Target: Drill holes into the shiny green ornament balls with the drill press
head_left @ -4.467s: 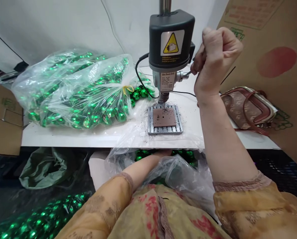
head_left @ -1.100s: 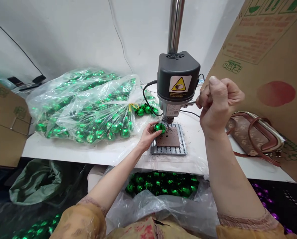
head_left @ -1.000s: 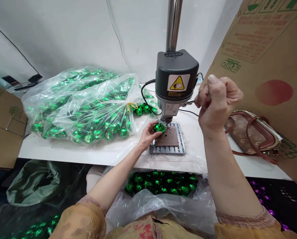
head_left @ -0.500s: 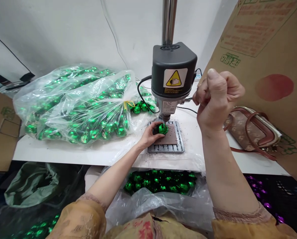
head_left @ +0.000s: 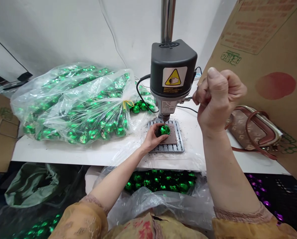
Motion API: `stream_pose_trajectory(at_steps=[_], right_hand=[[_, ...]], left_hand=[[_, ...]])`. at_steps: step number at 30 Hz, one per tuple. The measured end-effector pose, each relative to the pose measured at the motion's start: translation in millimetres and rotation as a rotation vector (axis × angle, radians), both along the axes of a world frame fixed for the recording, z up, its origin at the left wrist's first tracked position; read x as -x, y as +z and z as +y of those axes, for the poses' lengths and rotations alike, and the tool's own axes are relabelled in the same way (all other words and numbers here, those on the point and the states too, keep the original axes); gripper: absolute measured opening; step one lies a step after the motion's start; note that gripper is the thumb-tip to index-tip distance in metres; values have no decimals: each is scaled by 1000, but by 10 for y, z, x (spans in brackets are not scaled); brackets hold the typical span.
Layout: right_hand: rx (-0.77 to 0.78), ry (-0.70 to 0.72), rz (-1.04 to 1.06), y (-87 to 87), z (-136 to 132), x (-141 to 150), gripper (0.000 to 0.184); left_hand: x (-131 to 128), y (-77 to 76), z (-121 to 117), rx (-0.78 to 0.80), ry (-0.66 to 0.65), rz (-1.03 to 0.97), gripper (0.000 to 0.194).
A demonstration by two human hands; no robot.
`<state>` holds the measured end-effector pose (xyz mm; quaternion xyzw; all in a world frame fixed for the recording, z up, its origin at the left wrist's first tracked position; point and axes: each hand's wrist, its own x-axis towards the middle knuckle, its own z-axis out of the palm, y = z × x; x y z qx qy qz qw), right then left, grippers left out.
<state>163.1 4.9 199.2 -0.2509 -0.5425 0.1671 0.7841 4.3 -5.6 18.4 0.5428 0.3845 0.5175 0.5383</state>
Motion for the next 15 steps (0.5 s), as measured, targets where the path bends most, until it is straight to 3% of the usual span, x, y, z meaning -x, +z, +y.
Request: stream_pose_trajectory(at_steps=[3,8,15], right_hand=[[45,-69,-39,-47,-24,0,50],[-57,-22,48,-149,-101,51,50],[-97,-97,38,-248,-133,87,52]], left_hand=[[-8,-8,-5,-3,23,2,54],[-2,1,-9,21,38,18,54],[-5,-6,-6,39,10,6,56]])
